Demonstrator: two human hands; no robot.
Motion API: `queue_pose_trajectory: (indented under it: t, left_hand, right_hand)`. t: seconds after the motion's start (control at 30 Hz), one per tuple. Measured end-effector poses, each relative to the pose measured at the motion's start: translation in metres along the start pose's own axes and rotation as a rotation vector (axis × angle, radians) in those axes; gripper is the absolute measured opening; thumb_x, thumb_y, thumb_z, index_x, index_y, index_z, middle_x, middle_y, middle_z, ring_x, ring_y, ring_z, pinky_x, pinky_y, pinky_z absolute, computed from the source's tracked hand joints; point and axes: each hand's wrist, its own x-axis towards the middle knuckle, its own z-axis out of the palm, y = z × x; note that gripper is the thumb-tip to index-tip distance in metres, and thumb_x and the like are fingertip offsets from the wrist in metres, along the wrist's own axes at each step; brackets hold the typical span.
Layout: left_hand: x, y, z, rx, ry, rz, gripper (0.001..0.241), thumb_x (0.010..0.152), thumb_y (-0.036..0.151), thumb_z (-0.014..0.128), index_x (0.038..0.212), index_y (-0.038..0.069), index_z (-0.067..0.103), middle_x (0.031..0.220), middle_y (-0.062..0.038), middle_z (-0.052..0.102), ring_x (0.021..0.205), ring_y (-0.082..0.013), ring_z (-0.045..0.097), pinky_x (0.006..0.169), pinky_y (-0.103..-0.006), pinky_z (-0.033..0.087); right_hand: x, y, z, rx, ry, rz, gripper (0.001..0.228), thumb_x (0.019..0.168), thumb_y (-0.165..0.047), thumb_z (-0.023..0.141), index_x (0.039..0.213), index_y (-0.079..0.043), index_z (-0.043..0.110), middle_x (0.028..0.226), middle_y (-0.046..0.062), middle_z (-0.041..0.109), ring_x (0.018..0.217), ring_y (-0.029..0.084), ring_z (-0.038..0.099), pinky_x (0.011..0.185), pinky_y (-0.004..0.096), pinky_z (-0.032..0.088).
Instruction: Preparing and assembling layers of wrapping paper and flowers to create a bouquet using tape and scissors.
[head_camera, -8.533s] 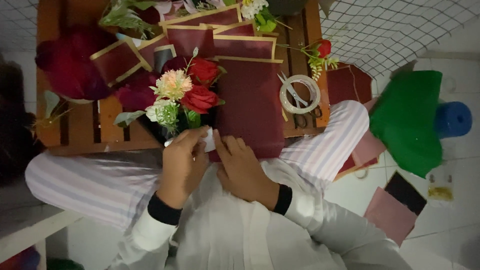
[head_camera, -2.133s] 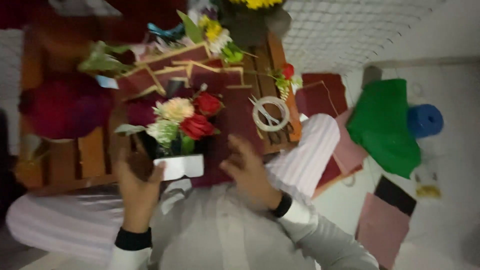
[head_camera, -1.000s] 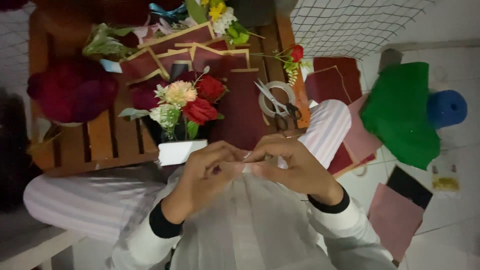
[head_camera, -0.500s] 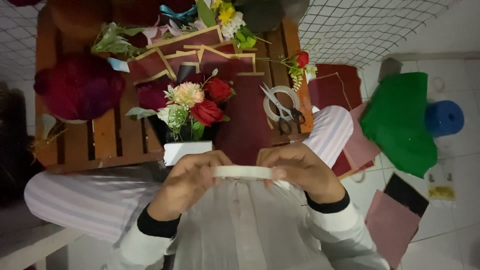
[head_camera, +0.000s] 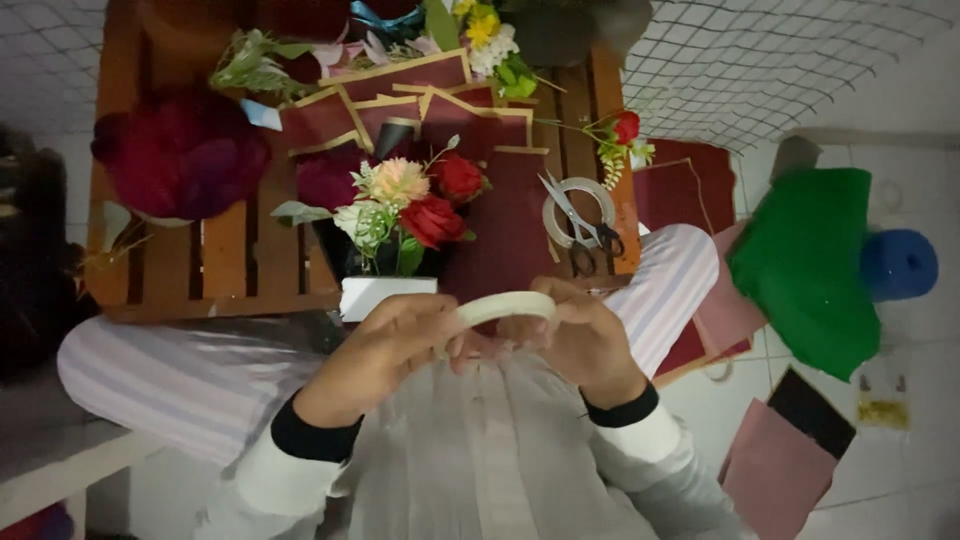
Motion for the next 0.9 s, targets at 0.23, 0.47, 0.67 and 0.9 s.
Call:
queue_pose_trajectory:
  t: [0.23,0.47,0.67,0.9]
  left_hand:
    - [0.005,0.010,0.000,-0.046,-0.023,-0.030,0.029,0.099,0.016,0.062,0.072,0.008,0.064,0.069,-0.004,0.054,0.063,-0.0107,0.058,0.063,-0.0242,0.051]
    - [0.004,0.010,0.002,0.041,-0.040,-0.068,0.029,0.099,0.015,0.060,0.071,0.007,0.062,0.063,-0.008,0.059,0.059,-0.0089,0.053,0.062,-0.0229,0.048]
    - [0.003,0.004,0.007,0.328,0.073,-0.150,0.029,0.095,0.023,0.063,0.068,0.014,0.066,0.059,-0.007,0.064,0.056,-0.0087,0.045,0.051,-0.0251,0.039]
    - [0.003,0.001,0.009,0.726,0.170,-0.304,0.031,0.096,0.037,0.062,0.074,0.019,0.074,0.065,-0.003,0.073,0.063,-0.0164,0.063,0.059,-0.0299,0.050]
  right_hand:
    - [0.001,0.025,-0.011,0.239,-0.030,-0.006,0.015,0.095,-0.017,0.044,0.101,-0.007,0.055,0.069,0.004,0.049,0.072,0.020,0.049,0.076,0.050,0.047]
    - [-0.003,0.029,-0.022,0.295,0.051,0.008,0.015,0.093,-0.023,0.049,0.087,-0.010,0.053,0.071,0.003,0.051,0.074,0.017,0.049,0.076,0.036,0.040]
    - [0.005,0.033,-0.019,0.221,-0.087,-0.056,0.034,0.100,-0.042,0.049,0.083,-0.013,0.048,0.069,0.002,0.047,0.073,0.014,0.041,0.073,0.036,0.038]
    - [0.019,-0.001,0.017,-0.472,0.054,-0.064,0.026,0.095,-0.017,0.045,0.087,0.000,0.063,0.086,0.019,0.063,0.080,0.020,0.056,0.075,0.035,0.046]
